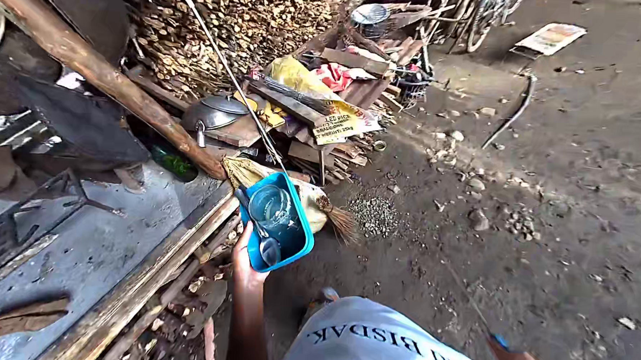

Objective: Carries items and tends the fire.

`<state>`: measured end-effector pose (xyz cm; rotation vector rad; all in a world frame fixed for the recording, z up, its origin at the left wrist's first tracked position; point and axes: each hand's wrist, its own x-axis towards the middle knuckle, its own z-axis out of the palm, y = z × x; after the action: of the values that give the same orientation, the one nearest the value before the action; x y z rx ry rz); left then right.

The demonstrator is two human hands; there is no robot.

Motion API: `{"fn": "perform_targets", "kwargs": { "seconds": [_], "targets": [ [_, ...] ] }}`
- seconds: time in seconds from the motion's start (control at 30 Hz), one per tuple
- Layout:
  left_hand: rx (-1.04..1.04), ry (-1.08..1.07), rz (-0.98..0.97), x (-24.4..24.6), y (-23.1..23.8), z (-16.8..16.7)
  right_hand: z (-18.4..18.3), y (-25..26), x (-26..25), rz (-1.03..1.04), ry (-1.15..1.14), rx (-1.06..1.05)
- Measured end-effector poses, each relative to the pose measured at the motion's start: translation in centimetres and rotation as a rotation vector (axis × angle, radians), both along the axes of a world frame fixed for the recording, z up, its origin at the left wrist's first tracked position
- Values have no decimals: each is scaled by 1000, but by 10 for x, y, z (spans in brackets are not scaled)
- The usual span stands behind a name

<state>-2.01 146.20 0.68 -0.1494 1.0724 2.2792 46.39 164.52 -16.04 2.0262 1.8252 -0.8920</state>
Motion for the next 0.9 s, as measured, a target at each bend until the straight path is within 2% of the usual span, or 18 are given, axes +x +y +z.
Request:
{"fn": "perform_targets", "kwargs": {
  "seconds": [0.03,0.07,0.2,0.37,0.57,0.73,0.9],
  "targets": [
    [-16,15,52,-1,-1,0,-27,38,-3,8,12,-5],
    [-35,30,95,-3,-4,0,-34,68,-20,3,30,-2],
    [-69,89,226,-18,-20,-11,-5,131,-121,51,234,181],
    [-45,151,306,-61,-36,-20,21,154,-238,214,438,242],
    [36,242,349,-103,-37,-18,29,174,-343,472,387,170],
    [61,204,420,-114,-40,-19,29,195,-395,586,260,113],
    [-15,195,512,-118,-34,-21,18,219,-400,683,188,154]
  ]
}}
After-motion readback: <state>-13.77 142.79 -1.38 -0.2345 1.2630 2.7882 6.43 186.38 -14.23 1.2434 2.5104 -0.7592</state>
